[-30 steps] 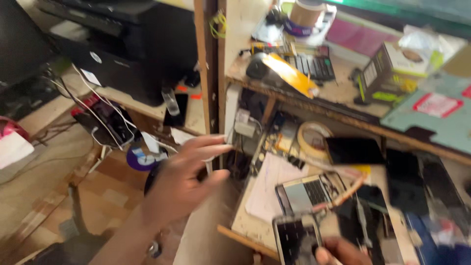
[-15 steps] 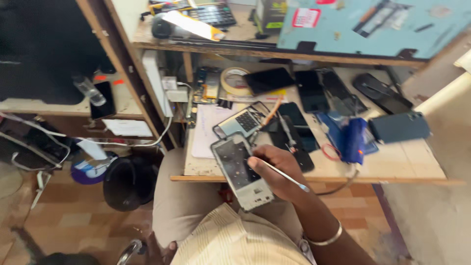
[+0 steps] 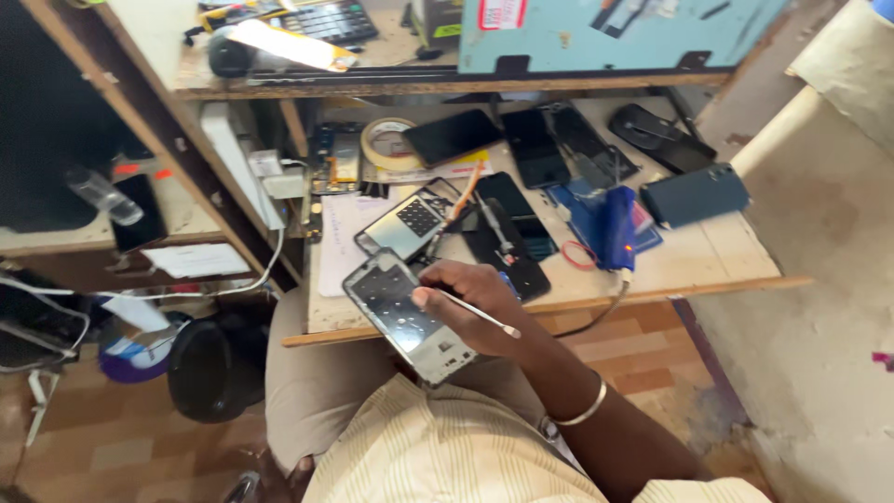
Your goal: The person sits at a cluttered repair workbench and uses a metal spudger to pry and scrape the frame of a disassembled smartphone, working around its edges while holding the phone steady. They briefly reach to a side bench for a tool and continue prying the phone frame.
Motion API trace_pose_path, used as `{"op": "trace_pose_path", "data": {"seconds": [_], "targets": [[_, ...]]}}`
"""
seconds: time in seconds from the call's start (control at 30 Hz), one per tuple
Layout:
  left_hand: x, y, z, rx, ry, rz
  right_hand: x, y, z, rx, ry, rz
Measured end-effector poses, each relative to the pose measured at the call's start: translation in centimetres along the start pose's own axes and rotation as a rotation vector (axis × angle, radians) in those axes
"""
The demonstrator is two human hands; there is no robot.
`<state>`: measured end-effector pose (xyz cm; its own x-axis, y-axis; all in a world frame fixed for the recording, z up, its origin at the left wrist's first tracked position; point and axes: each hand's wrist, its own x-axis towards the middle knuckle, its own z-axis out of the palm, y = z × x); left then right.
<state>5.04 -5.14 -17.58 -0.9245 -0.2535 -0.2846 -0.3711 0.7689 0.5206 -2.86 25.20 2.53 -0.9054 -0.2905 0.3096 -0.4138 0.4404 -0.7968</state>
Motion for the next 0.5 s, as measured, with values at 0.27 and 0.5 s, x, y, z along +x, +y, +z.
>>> {"op": "trace_pose_path", "data": {"seconds": [0.27,0.5], "targets": [[-1.9,-2.7,-1.4,0.256,0.05,0.32,0.7,3.1,1.1,-0.077,0.028,0.079],[-7.8,-7.5,-5.4,-0.081,0.099,0.298,4.9,6.3,2.7,-0.725,-0.061,-0.037]]}}
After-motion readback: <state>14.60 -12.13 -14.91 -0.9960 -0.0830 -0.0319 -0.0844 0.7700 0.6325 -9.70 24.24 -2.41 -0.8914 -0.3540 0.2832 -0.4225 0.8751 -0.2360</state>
